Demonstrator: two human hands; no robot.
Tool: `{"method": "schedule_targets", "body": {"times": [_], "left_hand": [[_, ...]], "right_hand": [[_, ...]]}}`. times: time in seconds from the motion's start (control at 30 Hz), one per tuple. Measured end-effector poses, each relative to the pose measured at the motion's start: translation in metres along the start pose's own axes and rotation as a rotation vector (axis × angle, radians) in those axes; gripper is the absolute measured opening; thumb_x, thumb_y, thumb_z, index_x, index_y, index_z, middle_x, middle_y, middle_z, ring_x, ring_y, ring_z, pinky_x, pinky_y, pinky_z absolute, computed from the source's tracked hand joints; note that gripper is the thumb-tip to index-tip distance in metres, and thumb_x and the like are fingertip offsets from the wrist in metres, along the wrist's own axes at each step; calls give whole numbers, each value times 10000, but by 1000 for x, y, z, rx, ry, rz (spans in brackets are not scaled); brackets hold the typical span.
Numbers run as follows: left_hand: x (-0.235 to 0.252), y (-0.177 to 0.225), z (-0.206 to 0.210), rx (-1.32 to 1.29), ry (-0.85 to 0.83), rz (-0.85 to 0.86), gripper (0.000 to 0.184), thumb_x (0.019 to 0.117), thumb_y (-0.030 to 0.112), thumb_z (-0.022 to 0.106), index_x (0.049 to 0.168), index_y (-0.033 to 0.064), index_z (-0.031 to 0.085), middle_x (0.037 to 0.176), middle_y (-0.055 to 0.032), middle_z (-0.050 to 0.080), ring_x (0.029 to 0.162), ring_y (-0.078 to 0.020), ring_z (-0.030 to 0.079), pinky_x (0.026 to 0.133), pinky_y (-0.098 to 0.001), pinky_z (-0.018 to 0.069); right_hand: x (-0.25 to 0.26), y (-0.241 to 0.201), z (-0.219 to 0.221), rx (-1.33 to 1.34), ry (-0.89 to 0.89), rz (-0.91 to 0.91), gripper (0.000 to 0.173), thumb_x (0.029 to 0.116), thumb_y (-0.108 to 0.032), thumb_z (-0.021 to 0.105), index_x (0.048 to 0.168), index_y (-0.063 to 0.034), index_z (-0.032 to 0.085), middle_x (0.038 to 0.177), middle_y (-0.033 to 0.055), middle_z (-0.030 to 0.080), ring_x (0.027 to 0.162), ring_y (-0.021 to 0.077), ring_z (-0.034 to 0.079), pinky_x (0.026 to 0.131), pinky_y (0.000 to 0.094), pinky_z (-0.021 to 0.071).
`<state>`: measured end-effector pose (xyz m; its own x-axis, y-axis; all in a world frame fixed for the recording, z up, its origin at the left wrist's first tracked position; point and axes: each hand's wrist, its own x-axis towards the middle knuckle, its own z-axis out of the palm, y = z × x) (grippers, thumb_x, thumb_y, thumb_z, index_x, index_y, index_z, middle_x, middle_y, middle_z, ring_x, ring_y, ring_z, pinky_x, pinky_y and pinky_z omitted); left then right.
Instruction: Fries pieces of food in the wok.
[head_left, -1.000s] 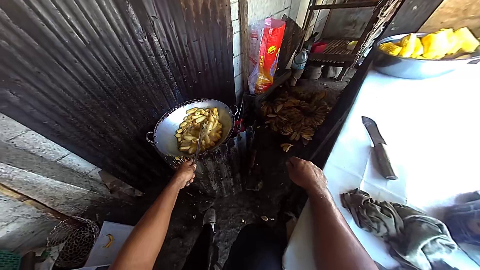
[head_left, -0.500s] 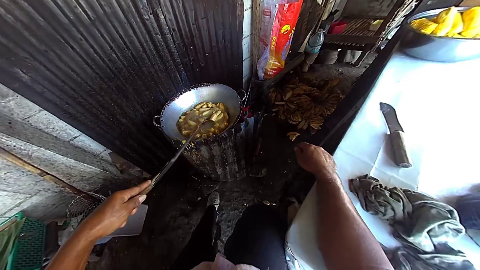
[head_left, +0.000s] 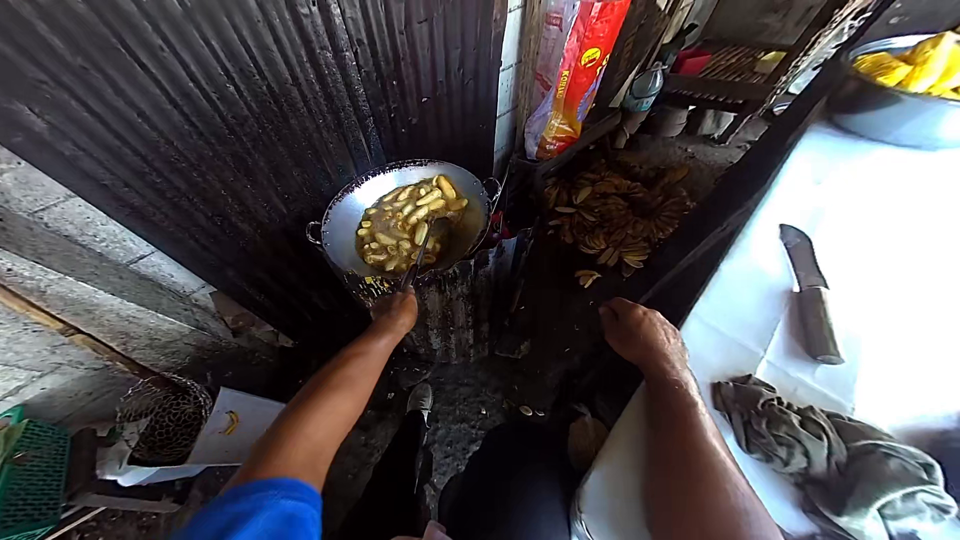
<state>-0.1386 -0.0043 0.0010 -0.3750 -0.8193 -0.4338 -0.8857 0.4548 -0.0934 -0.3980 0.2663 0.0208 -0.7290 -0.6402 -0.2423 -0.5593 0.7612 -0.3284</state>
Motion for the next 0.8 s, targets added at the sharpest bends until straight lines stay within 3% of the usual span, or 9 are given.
{"method": "schedule_targets", "body": {"times": [0.13, 0.3, 0.5, 0.63, 0.8], "left_hand": [[42, 6, 3, -25, 116, -85, 456, 1037, 158, 513, 1486, 88, 481, 1253, -224, 675, 1155, -417, 660, 886, -597, 541], [41, -47, 7, 63, 115, -98, 531, 1014, 125, 546, 1534, 166, 444, 1224, -222, 685, 1154, -421, 658, 893, -610, 535], [-29, -134, -7, 97, 33, -72, 597, 1036, 145, 520, 1591, 314, 380, 1261, -219, 679, 1157, -452, 650, 916, -664, 505], [-83, -192, -34, -18, 165, -49, 469, 1071, 218, 511, 1523, 341, 502, 1272, -195, 689, 1141, -470, 653, 913, -725, 477], [-166, -227, -74, -53, 245, -76, 424, 1060, 223, 566, 1466, 342, 577, 1232, -170, 710, 1100, -444, 672, 907, -725, 479]], "right_hand": [[0, -1, 0, -12, -12, 10, 373, 1108, -338, 415, 1266, -127, 678, 1174, 230, 713, 1148, 455, 660, 928, 691, 482], [1, 1, 2, -14, -2, 0, 368, 1107, -337, 417, 1251, -130, 684, 1155, 228, 719, 1127, 459, 668, 912, 700, 485], [3, 4, 6, 4, 28, -37, 359, 1103, -332, 433, 1216, -109, 691, 1122, 255, 715, 1098, 486, 668, 873, 724, 480], [3, 3, 5, 10, 18, -42, 371, 1106, -325, 426, 1228, -91, 686, 1147, 273, 706, 1119, 502, 656, 889, 736, 469], [1, 1, 4, -6, 18, -37, 379, 1110, -324, 420, 1250, -90, 683, 1176, 281, 699, 1146, 507, 647, 912, 738, 463]]}}
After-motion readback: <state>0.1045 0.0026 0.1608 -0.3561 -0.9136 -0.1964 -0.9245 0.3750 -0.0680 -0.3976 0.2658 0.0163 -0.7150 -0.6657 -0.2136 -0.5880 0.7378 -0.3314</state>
